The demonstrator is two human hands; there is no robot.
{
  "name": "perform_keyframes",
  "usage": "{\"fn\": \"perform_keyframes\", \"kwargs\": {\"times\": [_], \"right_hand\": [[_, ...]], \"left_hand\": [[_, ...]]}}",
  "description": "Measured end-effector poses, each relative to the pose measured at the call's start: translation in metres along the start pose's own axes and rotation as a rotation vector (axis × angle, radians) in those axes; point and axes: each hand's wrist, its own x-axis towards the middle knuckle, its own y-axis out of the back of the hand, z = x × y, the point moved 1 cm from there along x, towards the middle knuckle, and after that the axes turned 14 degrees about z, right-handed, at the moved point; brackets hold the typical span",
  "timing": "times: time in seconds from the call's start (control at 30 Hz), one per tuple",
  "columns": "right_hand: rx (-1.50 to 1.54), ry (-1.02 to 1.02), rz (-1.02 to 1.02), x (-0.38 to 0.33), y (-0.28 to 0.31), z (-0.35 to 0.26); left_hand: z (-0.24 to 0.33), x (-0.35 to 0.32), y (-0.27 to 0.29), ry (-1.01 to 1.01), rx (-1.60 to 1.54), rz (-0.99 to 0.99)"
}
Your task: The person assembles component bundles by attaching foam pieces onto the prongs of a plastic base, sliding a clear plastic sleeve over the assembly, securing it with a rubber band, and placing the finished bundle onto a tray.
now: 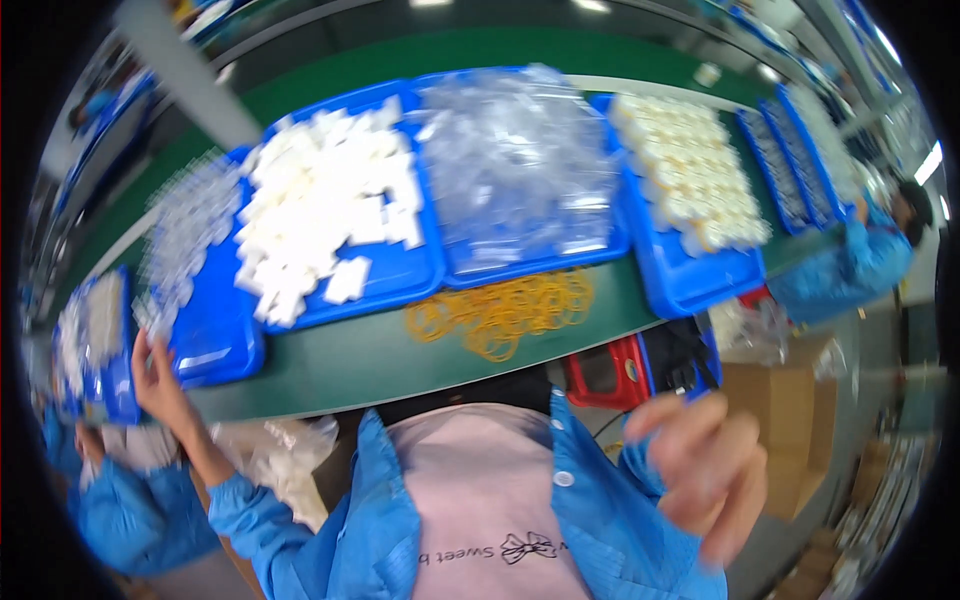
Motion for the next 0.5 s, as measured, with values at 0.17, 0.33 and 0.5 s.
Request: {"fn": "perform_keyframes", "kwargs": {"times": [0.17, 0.33, 0.5], "right_hand": [[-0.668, -0.177, -0.364, 0.037, -0.004, 0.057], [-0.916, 0.078, -0.705, 0.048, -0.027, 0.170], [-1.343, 0.253, -0.932, 0.028, -0.030, 0.245]], "left_hand": [[0.031, -0.040, -0.011, 0.198, -0.307, -0.132], [0.076, -0.075, -0.015, 0.249, -0.420, -0.303], [0.091, -0.098, -0.024, 0.235, -0.586, -0.466]]}}
